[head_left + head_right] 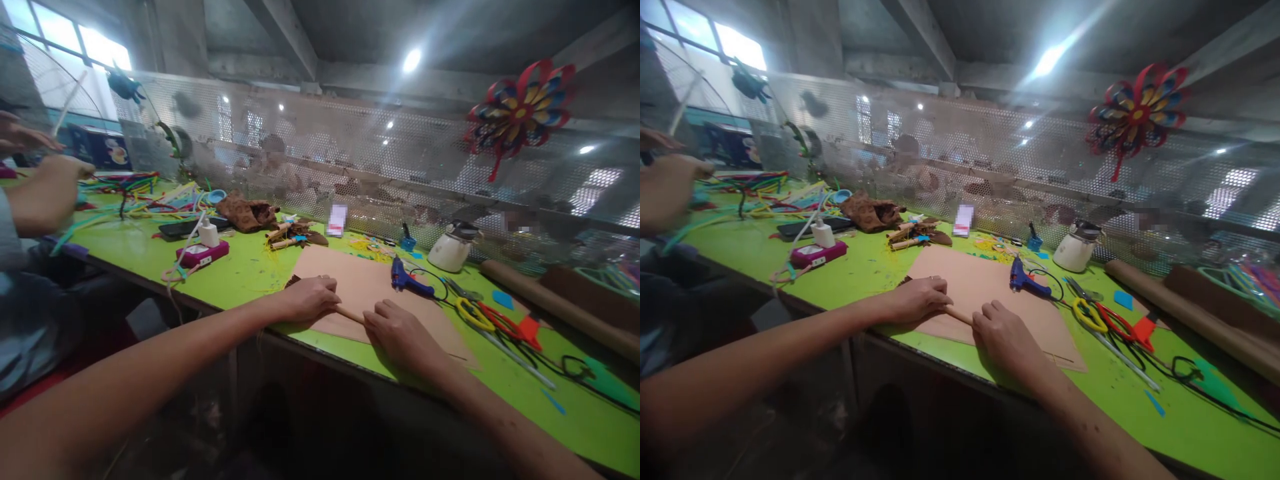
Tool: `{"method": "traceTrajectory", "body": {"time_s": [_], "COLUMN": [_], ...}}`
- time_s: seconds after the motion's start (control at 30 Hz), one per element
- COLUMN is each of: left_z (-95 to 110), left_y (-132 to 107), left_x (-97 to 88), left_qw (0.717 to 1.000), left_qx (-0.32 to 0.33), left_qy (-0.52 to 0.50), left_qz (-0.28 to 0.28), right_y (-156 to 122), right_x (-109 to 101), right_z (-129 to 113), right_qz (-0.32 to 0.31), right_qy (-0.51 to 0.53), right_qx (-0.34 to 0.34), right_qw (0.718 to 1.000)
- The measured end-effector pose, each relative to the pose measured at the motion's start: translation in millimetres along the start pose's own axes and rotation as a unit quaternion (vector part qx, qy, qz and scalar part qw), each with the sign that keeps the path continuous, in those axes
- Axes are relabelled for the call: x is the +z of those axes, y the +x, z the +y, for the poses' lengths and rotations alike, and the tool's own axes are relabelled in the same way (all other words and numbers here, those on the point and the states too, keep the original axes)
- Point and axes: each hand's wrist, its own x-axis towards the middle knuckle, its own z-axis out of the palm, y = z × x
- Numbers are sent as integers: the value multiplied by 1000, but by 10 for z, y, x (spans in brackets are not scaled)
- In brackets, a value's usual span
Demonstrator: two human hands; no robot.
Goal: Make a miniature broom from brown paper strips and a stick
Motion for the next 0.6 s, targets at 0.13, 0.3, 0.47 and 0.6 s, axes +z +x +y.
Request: {"method": "traceTrajectory", "body": {"time_s": [0.13,0.3,0.47,0.6], "left_z": [-28,-23,-34,-9], "left_y": [-12,-35,-12,-1], "left_x": [26,31,29,5], "left_qw": [997,996,997,997], "left_qx": [-65,-77,-70,-69], "left_qy": [-36,-28,-24,3], "left_qz": [20,30,23,21], "right_y": [9,27,54,73], "right_x": [0,-19,31,70], "right_z": [-6,-24,47,113], "right_qz": [-15,-16,-17,-16], "right_qy": [7,10,0,-1], "right_qx": [-17,-7,-29,-37], "right_qw": [1000,1000,999,999]}}
